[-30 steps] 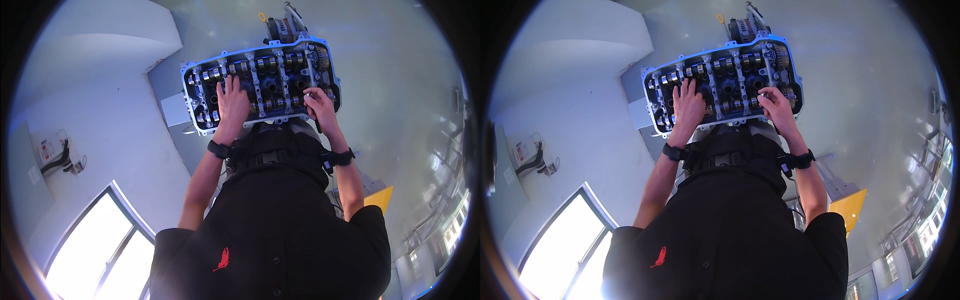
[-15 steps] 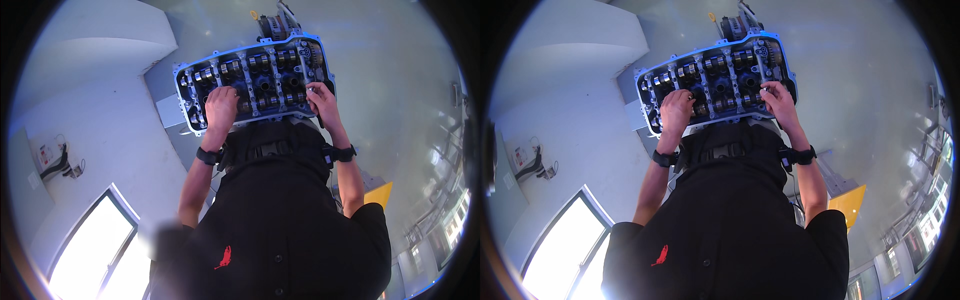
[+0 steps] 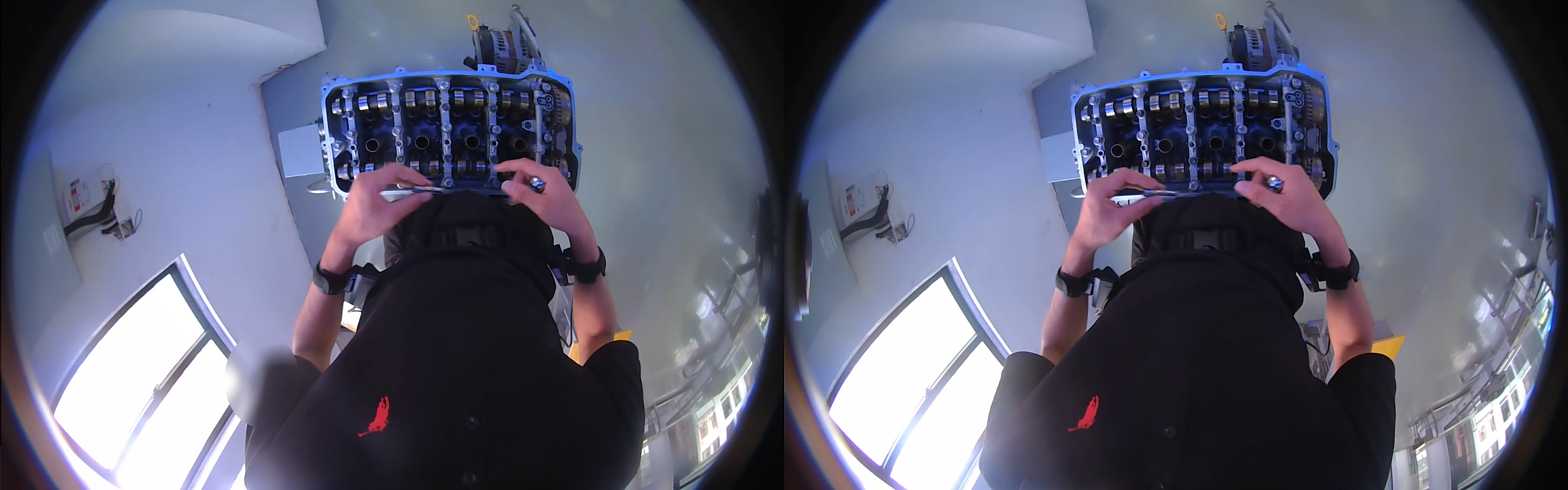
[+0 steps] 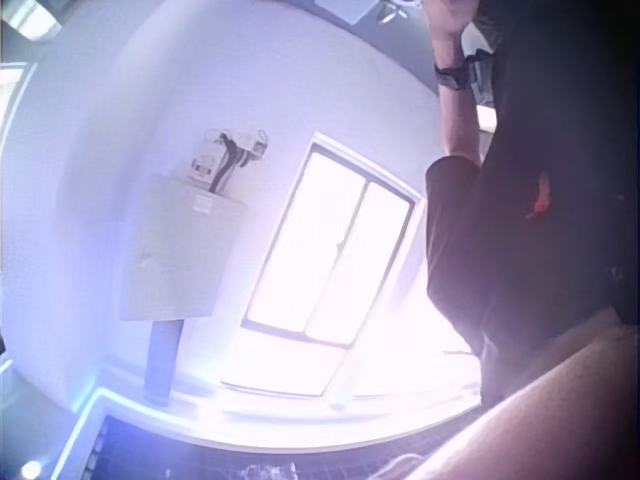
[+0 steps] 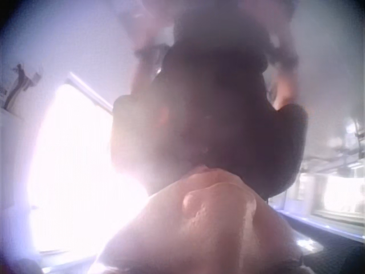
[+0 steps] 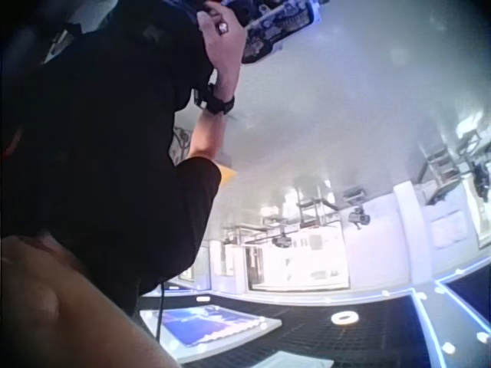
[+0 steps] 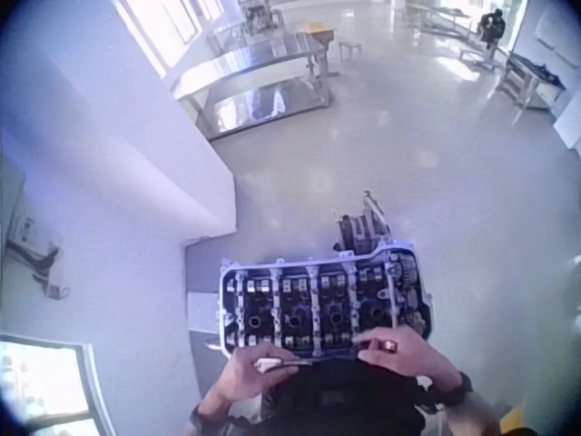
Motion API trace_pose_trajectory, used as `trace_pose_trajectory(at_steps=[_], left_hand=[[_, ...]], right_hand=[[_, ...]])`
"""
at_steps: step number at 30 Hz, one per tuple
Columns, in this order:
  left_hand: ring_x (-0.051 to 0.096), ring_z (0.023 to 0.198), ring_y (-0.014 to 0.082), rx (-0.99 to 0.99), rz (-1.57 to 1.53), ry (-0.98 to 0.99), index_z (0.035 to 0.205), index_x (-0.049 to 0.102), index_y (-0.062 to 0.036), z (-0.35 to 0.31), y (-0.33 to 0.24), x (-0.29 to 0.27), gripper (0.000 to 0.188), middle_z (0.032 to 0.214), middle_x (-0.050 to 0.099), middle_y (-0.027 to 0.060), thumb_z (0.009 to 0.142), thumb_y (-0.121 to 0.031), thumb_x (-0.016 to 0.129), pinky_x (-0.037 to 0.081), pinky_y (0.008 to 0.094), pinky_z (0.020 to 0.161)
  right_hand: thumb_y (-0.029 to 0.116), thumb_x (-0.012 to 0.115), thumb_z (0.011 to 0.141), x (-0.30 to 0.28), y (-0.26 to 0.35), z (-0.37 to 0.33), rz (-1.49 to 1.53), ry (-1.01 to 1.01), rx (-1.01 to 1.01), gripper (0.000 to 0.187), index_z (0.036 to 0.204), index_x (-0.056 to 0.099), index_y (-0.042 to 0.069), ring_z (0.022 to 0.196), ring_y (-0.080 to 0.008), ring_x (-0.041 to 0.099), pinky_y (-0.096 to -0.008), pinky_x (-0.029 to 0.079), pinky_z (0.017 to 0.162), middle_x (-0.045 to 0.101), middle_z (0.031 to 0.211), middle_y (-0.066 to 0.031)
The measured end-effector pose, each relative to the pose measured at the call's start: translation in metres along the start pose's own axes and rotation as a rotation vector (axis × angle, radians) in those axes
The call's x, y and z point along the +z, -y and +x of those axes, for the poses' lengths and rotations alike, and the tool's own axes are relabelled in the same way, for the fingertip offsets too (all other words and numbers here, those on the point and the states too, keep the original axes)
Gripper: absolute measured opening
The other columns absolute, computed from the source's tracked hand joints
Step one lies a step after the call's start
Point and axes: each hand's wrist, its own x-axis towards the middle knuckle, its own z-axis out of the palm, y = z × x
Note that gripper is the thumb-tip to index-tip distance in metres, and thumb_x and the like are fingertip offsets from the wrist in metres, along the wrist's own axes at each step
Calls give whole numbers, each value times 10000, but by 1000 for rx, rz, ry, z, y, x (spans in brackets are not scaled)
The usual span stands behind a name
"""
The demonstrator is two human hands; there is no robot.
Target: The person assembles an engine block by inserting bolts and tightening them with various tools. They select tools from a green toolbox, use a torque wrench and screwdriver to secure components, and repeatedly adjust parts within the engine block.
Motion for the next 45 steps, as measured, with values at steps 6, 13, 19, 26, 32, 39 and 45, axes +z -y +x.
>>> trace_pose_trajectory(at_steps=[6, 13, 19, 26, 32, 39, 45], left_hand=[[692, 883, 199, 84, -162, 159, 980, 678, -14, 15, -6, 34, 254, 923, 696, 93, 756, -47, 793, 525, 301, 792], [661, 837, 281, 242, 585, 16, 979, 617, -56, 18, 41, 30, 230, 1186, 609, 116, 787, -114, 731, 535, 373, 709], [650, 847, 298, 208, 909, 163, 954, 588, -83, 34, 54, 43, 216, 1296, 517, 102, 807, -198, 696, 537, 404, 689], [651, 815, 288, 59, 808, 247, 916, 597, -84, 38, 43, 33, 171, 1075, 574, 68, 815, -188, 687, 544, 398, 640], [639, 894, 282, 205, 834, 44, 1041, 598, -109, 43, 41, 27, 271, 1002, 598, 70, 814, -219, 700, 534, 399, 702], [557, 1120, 363, 68, 1055, 252, 1445, 413, -231, 55, 54, 43, 726, 953, 654, 116, 784, -306, 704, 379, 599, 934], [435, 1305, 423, 137, 1160, 175, 1501, 339, -275, 62, 55, 49, 768, 795, 673, 152, 802, -373, 641, 50, 705, 1107]], right_hand=[[302, 663, 886, 27, 20, 18, -165, 399, -142, 309, 1002, 668, 16, 703, -324, 628, -353, 487, 655, 660, 801, -171], [290, 673, 876, 23, 0, 8, -334, 353, -19, 266, 879, 682, 25, 583, -288, 601, -351, 444, 574, 630, 659, -137], [226, 662, 897, 21, -5, 6, -248, 246, 87, 225, 844, 656, 8, 553, -104, 549, -276, 414, 544, 611, 612, -57], [262, 665, 893, 18, -14, 0, -166, 116, 81, 255, 831, 649, 15, 517, -164, 505, -313, 394, 529, 582, 590, -79], [263, 664, 896, 16, -19, 0, -133, 78, 68, 257, 843, 649, 12, 528, -153, 504, -309, 396, 536, 572, 592, -79], [260, 662, 896, 17, -18, 4, -90, 57, 76, 257, 903, 657, 3, 565, -156, 551, -309, 421, 561, 609, 639, -92], [257, 654, 898, 12, -16, 3, -113, 66, 141, 262, 949, 662, 0, 632, -175, 623, -302, 461, 612, 665, 719, -109]])
